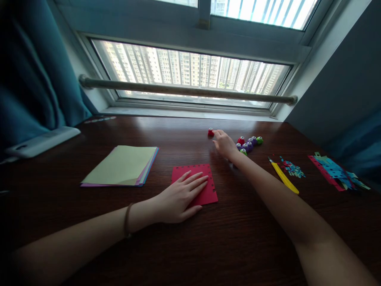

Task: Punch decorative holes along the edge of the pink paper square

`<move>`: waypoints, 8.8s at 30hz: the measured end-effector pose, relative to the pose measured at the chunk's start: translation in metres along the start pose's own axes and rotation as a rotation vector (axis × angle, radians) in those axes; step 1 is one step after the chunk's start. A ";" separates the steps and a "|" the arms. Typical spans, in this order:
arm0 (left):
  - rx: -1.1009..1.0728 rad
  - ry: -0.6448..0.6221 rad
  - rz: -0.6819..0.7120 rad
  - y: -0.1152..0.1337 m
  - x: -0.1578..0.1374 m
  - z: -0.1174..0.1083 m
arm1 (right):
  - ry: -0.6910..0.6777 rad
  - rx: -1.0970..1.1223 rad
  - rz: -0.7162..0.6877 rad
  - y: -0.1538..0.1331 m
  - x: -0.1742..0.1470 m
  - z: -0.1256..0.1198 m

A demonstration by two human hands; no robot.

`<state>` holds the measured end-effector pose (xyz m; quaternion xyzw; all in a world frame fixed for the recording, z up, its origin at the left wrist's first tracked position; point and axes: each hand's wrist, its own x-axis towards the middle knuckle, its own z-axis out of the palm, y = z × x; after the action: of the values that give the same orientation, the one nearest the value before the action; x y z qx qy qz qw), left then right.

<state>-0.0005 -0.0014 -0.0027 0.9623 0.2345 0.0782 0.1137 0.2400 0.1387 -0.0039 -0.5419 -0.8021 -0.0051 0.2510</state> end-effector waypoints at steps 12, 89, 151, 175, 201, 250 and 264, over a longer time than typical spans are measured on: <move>0.007 0.035 -0.074 0.000 0.000 0.006 | -0.102 -0.215 0.117 0.014 0.045 0.027; 0.067 0.046 -0.109 -0.001 0.001 0.007 | -0.211 0.476 0.011 -0.076 -0.162 -0.057; -0.495 0.178 -0.288 0.056 0.136 0.010 | 0.009 -0.607 -0.657 -0.084 -0.178 -0.042; -0.364 0.377 -0.130 0.019 0.027 -0.018 | -0.200 0.145 -0.041 -0.069 -0.176 -0.046; -0.039 0.084 -0.075 0.011 0.007 0.007 | 0.085 0.234 0.473 0.015 -0.145 -0.055; -0.009 0.833 0.269 0.040 -0.006 -0.004 | 0.038 1.467 0.330 -0.137 -0.173 -0.062; -0.430 0.614 0.252 0.042 -0.002 -0.045 | -0.257 1.780 0.247 -0.135 -0.163 -0.077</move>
<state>0.0073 -0.0306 0.0516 0.8696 0.1161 0.4230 0.2270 0.1997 -0.0797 0.0322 -0.2264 -0.4677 0.7040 0.4842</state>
